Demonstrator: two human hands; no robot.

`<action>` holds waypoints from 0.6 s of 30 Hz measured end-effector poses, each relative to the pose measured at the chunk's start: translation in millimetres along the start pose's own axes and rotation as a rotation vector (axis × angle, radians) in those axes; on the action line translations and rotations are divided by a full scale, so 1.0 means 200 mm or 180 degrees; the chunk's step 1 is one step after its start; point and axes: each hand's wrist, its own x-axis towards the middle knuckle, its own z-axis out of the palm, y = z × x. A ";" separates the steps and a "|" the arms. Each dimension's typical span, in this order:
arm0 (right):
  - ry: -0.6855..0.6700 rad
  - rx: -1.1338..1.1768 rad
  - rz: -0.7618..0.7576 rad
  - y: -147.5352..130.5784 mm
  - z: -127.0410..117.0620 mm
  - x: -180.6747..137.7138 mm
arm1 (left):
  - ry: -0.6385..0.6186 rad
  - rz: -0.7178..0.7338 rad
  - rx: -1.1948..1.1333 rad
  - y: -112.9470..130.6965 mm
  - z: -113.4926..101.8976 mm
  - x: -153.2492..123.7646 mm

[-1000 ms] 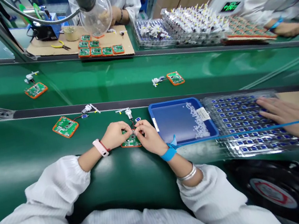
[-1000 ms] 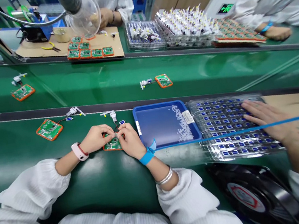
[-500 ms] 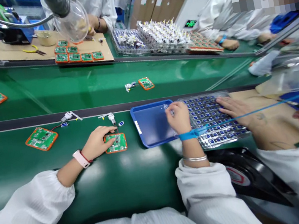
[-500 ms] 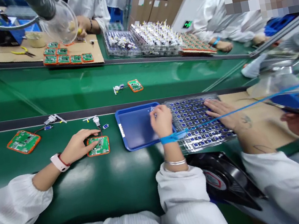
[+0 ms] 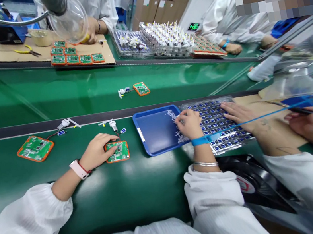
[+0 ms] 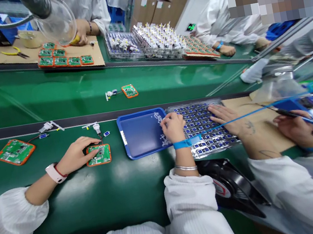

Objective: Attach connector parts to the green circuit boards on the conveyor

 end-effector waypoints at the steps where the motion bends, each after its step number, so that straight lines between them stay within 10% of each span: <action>1: -0.0055 -0.0039 -0.0021 0.00 -0.01 0.00 | 0.0005 0.0003 0.0002 0.00 0.00 0.00; 13: -0.0305 0.0119 -0.0203 0.00 -0.05 0.01 | -0.0007 -0.0017 0.0037 -0.03 0.00 0.01; 18: 0.0377 0.1306 -0.1105 -0.33 -0.08 -0.08 | 0.0246 -0.0117 -0.0225 0.03 0.02 0.02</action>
